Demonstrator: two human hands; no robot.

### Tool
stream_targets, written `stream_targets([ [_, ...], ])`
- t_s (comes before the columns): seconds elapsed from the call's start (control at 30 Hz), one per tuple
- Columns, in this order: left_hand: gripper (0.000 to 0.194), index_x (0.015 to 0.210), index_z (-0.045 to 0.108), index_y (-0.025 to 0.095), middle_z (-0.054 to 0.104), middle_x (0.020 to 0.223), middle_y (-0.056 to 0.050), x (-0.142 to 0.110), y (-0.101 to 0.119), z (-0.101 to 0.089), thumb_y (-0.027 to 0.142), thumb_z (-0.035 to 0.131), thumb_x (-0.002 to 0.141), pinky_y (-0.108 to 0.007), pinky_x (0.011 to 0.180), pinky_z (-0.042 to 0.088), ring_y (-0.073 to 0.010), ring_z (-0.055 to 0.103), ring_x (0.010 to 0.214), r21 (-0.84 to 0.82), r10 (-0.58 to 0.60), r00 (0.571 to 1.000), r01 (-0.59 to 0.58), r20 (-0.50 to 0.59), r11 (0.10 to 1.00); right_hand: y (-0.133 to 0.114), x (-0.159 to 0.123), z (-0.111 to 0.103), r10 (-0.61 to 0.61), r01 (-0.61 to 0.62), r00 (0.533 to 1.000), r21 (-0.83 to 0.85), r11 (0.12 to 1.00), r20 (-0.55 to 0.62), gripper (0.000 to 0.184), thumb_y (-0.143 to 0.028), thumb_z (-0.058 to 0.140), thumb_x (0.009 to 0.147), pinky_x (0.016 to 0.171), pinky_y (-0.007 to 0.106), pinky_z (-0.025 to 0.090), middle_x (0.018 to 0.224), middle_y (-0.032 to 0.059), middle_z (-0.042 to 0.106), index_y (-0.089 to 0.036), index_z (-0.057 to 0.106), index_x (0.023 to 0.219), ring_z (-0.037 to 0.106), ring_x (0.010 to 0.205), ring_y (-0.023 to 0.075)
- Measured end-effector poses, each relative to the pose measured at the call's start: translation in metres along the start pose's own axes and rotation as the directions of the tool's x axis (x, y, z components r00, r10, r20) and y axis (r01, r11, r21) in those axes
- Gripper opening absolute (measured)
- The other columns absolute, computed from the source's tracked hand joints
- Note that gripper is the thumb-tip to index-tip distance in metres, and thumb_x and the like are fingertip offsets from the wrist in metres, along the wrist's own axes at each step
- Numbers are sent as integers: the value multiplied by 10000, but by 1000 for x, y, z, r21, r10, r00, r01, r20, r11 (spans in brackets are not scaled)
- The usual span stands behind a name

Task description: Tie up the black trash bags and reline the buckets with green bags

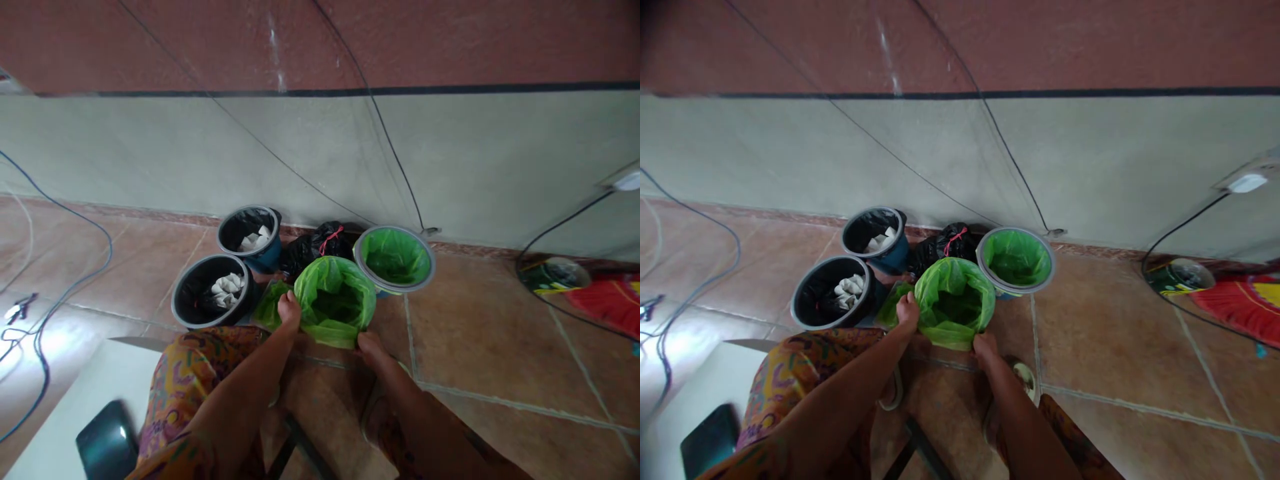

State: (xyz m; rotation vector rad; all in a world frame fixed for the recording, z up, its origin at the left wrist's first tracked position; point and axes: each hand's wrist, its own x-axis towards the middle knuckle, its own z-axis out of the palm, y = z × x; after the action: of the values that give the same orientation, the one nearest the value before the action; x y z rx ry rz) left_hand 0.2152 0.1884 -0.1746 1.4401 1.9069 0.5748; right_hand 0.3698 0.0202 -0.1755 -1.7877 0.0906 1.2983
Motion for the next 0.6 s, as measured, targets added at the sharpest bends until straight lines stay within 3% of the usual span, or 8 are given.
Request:
stream_targets([
  [0.1, 473, 744, 622, 162, 598, 692, -40, -5, -9, -2, 491, 342, 937, -242, 587, 390, -143, 542, 635, -79, -4, 1000, 5, 14, 997, 2, -7, 3, 65, -61, 996, 55, 997, -57, 145, -87, 542, 745, 556, 271, 547, 628, 13, 618, -226, 571, 719, 611, 589, 156],
  [0.27, 471, 780, 627, 143, 634, 731, -45, -40, -35, -2, 546, 407, 887, -238, 629, 457, -143, 590, 692, -398, -80, 990, 122, 120, 909, 12, -24, 8, 100, -101, 995, 130, 986, 13, 152, -90, 505, 768, 592, 281, 564, 675, 7, 639, -204, 596, 811, 626, 615, 162],
  [0.43, 363, 947, 651, 131, 698, 883, -68, -68, -47, -9, 410, 657, 714, -241, 691, 500, -135, 635, 753, -604, -75, 945, 263, 318, 752, 18, -28, 11, 102, -107, 993, 114, 988, 55, 146, -83, 489, 765, 652, 293, 576, 670, 10, 639, -193, 578, 802, 645, 609, 153],
  [0.53, 342, 928, 650, 136, 694, 819, -40, -74, -49, -13, 317, 678, 639, -241, 662, 505, -123, 630, 682, -625, -59, 904, 339, 424, 703, 24, -26, 12, 84, -91, 993, 86, 992, 80, 129, -91, 486, 767, 639, 289, 568, 631, 8, 622, -184, 572, 792, 651, 605, 154],
  [0.6, 299, 874, 657, 138, 688, 766, -26, -76, -52, -12, 264, 662, 604, -240, 640, 502, -120, 623, 642, -596, -55, 879, 366, 474, 715, 29, -23, 11, 50, -55, 994, 52, 997, 95, 106, -112, 499, 763, 610, 281, 557, 592, -3, 605, -184, 576, 782, 645, 587, 154],
])
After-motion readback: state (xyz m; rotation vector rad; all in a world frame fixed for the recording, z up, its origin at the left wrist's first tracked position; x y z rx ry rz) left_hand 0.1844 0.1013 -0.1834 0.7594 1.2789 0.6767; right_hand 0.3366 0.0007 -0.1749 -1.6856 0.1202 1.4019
